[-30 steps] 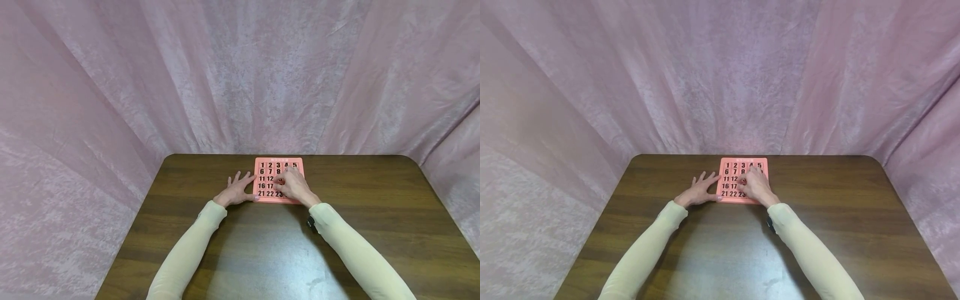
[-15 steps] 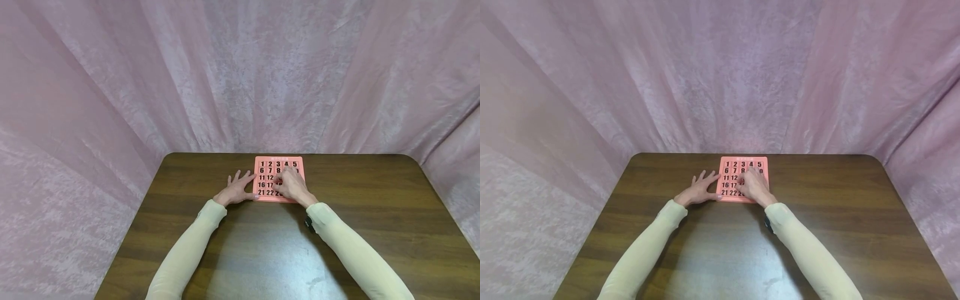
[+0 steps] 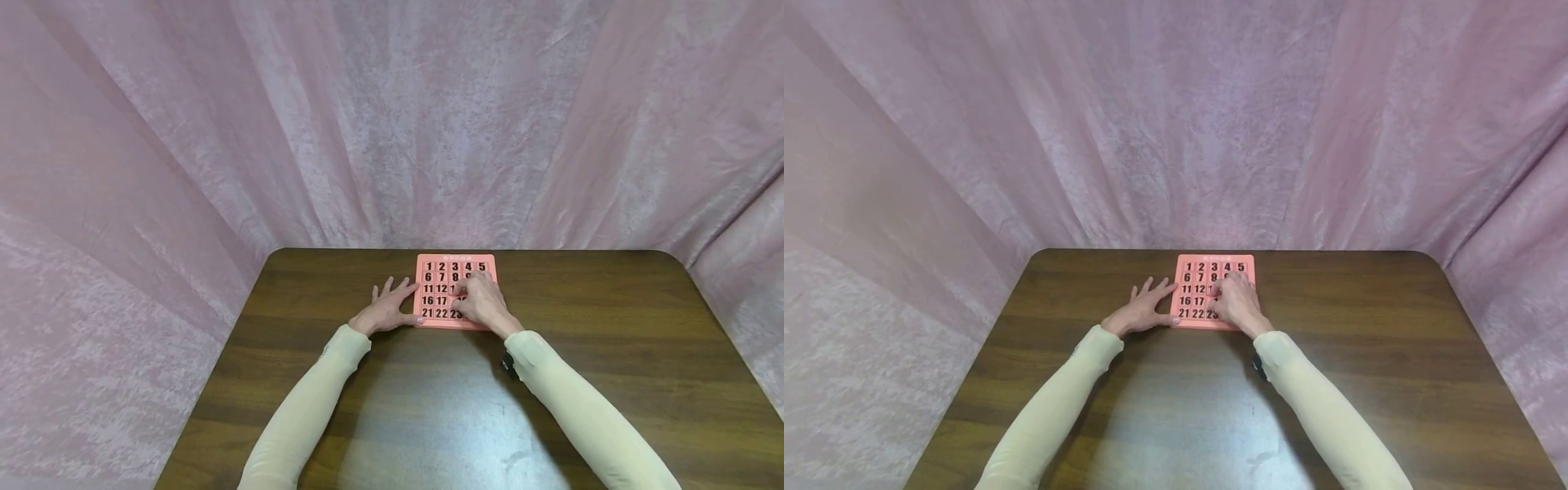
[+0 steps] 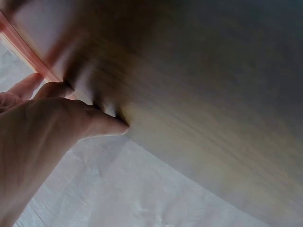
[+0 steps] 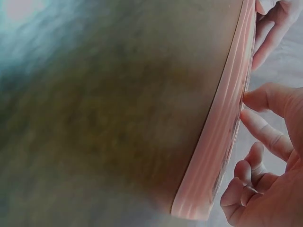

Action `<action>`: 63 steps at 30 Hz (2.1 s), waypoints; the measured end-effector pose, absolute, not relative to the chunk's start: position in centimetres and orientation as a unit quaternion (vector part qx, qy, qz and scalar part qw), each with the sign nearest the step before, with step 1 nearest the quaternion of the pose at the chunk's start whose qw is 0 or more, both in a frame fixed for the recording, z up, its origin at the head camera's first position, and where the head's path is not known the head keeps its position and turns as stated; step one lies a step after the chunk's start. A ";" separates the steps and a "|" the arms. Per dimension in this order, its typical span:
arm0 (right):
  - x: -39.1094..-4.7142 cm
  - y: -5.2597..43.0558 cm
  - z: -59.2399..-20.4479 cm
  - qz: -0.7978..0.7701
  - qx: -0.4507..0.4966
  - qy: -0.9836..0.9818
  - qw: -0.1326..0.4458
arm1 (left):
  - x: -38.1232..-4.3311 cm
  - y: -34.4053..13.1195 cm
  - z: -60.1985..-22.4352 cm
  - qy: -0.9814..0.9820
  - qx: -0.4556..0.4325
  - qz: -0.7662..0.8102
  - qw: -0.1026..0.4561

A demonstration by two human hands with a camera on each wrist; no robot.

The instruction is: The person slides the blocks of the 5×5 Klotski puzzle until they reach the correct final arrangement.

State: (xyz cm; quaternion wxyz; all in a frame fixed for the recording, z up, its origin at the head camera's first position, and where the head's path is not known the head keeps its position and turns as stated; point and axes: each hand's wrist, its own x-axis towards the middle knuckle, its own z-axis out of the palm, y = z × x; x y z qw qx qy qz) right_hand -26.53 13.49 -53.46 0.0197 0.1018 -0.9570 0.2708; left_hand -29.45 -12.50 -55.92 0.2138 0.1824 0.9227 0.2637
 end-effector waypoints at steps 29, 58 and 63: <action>-24.1 15.3 -54.2 0.303 0.146 -0.942 -0.009 | -27.7 -12.5 -54.4 0.922 0.180 0.266 0.217; -25.7 14.9 -53.7 0.271 0.149 -0.951 0.005 | -27.8 -12.2 -54.1 0.931 0.183 0.244 0.203; -25.6 13.9 -53.6 0.268 0.186 -0.945 0.009 | -27.8 -12.3 -53.9 0.935 0.185 0.235 0.192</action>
